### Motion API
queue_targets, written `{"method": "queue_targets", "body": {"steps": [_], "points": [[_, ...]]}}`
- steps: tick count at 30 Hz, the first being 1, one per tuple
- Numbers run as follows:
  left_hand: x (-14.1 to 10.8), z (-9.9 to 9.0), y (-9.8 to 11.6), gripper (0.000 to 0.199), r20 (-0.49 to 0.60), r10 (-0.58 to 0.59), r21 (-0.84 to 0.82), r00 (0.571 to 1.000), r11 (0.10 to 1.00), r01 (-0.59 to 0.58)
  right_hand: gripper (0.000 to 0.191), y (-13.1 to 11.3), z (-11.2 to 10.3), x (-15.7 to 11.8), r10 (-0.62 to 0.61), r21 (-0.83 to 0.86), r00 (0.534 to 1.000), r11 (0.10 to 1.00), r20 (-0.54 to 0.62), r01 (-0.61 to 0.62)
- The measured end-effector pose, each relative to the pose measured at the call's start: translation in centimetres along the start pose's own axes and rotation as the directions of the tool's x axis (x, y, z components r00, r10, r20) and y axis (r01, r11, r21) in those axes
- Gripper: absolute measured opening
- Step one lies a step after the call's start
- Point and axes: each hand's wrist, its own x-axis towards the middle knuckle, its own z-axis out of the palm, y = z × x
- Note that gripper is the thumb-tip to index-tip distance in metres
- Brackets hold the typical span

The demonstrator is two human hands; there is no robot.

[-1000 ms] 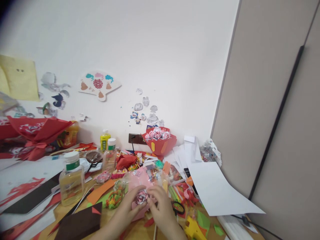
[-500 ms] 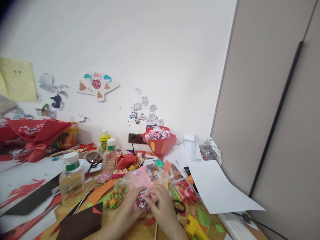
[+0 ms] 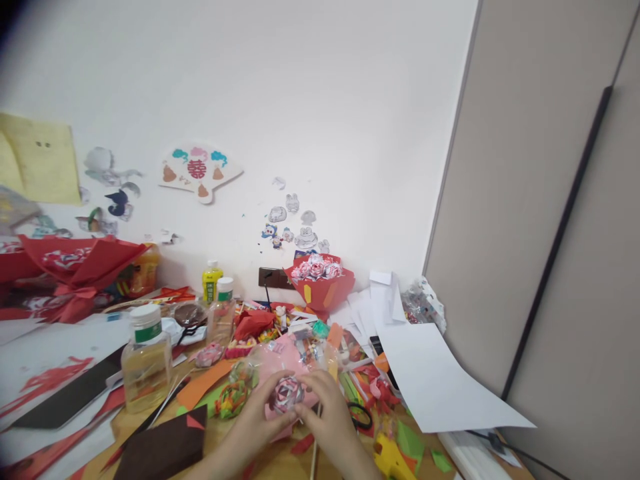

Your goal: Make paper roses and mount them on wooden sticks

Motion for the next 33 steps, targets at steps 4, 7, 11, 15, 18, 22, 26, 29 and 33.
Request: {"method": "queue_targets", "body": {"steps": [4,7,11,15,18,22,26,29,33], "points": [[0.1,0.0,0.0,0.051,-0.007,-0.002,-0.05,1.0,0.999,0.002,0.032,0.3,-0.3,0.2,0.065,0.092,0.998,0.994,0.0,-0.065],[0.2,-0.1,-0.1,0.05,-0.007,0.014,-0.06,1.0,0.998,-0.014,0.031,0.5,-0.4,0.3,0.103,0.177,0.995,0.979,0.016,-0.104],[0.0,-0.4,-0.3,0.053,-0.002,0.016,-0.003,1.0,1.0,-0.016,0.027,0.6,-0.2,0.3,0.11,0.274,0.994,0.956,-0.011,-0.102],[-0.2,-0.7,-0.6,0.055,0.055,0.065,0.055,0.996,0.996,-0.068,0.025,0.9,0.0,0.3,0.062,0.312,0.997,0.949,-0.047,-0.044],[-0.3,-0.8,-0.8,0.055,0.091,0.1,0.082,0.991,0.991,-0.108,0.025,0.9,-0.1,0.3,0.041,0.313,0.997,0.95,-0.058,-0.02],[-0.4,-0.8,-1.1,0.052,0.101,0.099,0.091,0.99,0.99,-0.108,0.024,0.6,-0.3,0.4,0.044,0.253,0.996,0.967,-0.072,-0.025],[-0.4,-0.8,-1.6,0.063,0.085,0.044,0.092,0.995,0.994,-0.052,0.022,0.1,-0.3,0.5,0.055,0.223,0.996,0.974,-0.067,-0.039],[-0.4,-0.7,-2.1,0.067,0.094,0.043,0.09,0.995,0.995,-0.052,0.022,0.0,-0.3,0.5,0.055,0.249,0.997,0.968,-0.048,-0.041],[-0.4,-0.8,-2.7,0.066,0.119,0.066,0.089,0.991,0.993,-0.077,0.024,0.1,-0.3,0.5,0.065,0.239,0.997,0.97,-0.042,-0.053]]}}
